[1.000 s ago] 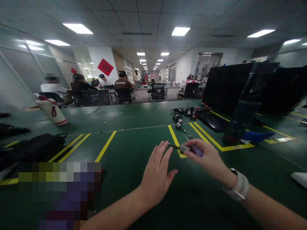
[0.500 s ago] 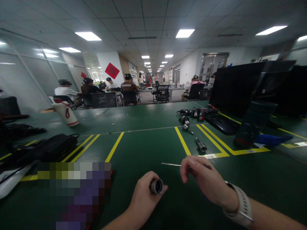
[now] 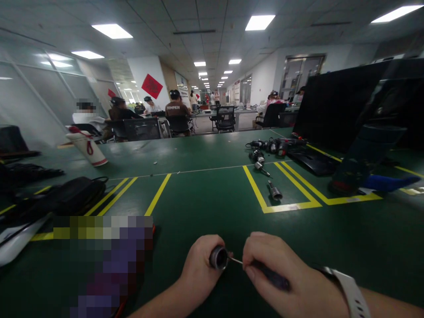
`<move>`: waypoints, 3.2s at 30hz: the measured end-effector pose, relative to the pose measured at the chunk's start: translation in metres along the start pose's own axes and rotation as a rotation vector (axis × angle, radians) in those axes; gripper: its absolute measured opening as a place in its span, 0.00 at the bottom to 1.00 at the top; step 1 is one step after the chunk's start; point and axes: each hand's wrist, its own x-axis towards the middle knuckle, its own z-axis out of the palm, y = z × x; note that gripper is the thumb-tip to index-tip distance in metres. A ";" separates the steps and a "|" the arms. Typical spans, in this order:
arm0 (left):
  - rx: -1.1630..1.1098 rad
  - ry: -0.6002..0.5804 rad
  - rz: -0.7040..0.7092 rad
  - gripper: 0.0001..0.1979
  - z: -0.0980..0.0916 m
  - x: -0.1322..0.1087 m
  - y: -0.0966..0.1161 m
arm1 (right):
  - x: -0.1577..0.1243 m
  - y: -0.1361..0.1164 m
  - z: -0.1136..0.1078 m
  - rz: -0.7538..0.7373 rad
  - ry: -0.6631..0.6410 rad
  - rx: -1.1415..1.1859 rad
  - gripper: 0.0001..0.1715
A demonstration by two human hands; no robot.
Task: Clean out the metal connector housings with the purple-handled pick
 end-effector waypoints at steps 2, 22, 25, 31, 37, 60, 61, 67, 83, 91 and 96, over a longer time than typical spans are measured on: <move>0.017 -0.016 0.021 0.08 0.000 -0.001 0.002 | -0.001 0.001 0.000 0.034 -0.002 0.026 0.07; 0.084 -0.015 0.021 0.08 -0.002 -0.005 0.002 | -0.002 0.017 0.009 0.191 0.066 0.332 0.09; 0.072 -0.021 0.019 0.08 -0.002 -0.005 0.001 | 0.004 0.031 0.014 0.336 0.112 0.662 0.07; 0.045 -0.023 -0.006 0.10 -0.001 -0.003 0.001 | 0.002 0.034 0.017 0.356 0.175 0.704 0.07; 0.046 -0.015 0.015 0.08 -0.001 -0.004 0.001 | -0.008 0.014 0.008 0.117 0.105 0.191 0.11; 0.017 -0.005 0.053 0.11 -0.002 -0.005 0.002 | -0.003 0.026 0.018 0.262 0.158 0.517 0.09; 0.015 -0.005 0.057 0.11 -0.002 -0.005 0.002 | -0.001 0.028 0.019 0.306 0.168 0.623 0.08; 0.013 -0.010 0.059 0.10 -0.003 -0.004 0.002 | 0.003 0.030 0.021 0.382 0.210 0.785 0.07; 0.022 0.004 0.048 0.12 -0.004 -0.004 0.004 | 0.003 0.034 0.021 0.389 0.210 0.794 0.07; 0.056 -0.006 0.046 0.09 0.000 -0.005 -0.001 | -0.009 0.013 0.011 0.000 0.080 0.139 0.11; 0.050 -0.021 0.062 0.09 -0.002 -0.005 0.003 | -0.005 0.018 0.010 0.126 0.076 0.272 0.11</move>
